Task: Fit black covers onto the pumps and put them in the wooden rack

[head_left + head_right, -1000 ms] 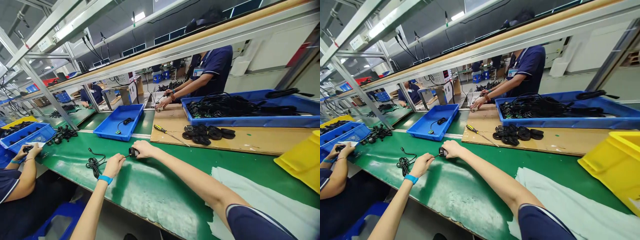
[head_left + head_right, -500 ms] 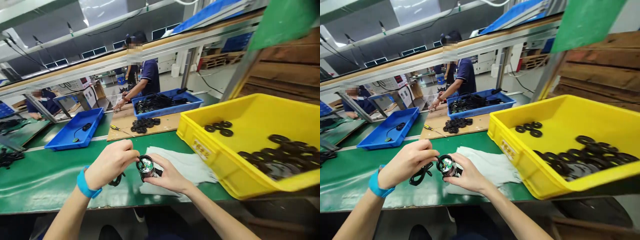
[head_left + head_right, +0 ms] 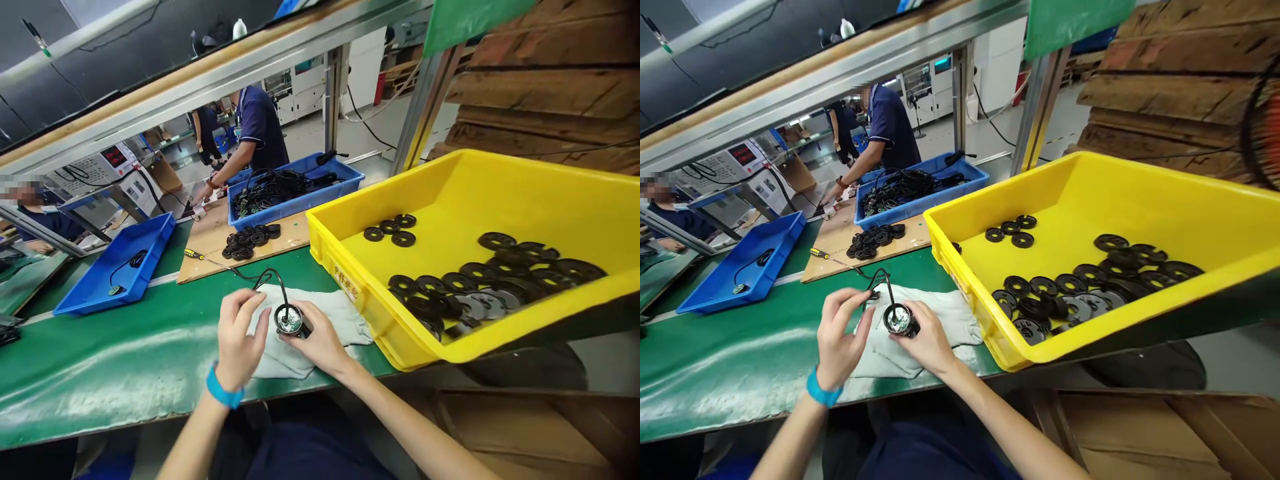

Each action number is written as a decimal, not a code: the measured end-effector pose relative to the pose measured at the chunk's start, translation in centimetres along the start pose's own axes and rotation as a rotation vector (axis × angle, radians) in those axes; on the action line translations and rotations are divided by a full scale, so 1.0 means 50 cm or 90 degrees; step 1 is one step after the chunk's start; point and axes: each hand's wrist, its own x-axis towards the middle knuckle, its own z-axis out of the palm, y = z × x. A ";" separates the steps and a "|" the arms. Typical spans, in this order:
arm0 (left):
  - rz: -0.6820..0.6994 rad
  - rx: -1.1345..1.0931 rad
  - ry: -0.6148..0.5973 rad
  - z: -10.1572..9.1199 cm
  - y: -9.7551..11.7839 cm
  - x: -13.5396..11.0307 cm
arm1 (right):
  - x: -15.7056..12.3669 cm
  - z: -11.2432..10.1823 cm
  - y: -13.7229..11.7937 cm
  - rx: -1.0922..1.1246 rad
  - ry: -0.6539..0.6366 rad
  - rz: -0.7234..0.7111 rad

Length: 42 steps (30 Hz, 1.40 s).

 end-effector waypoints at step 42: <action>-0.031 -0.583 -0.395 0.112 -0.156 -0.047 | 0.075 -0.132 -0.147 -0.260 -0.374 -0.029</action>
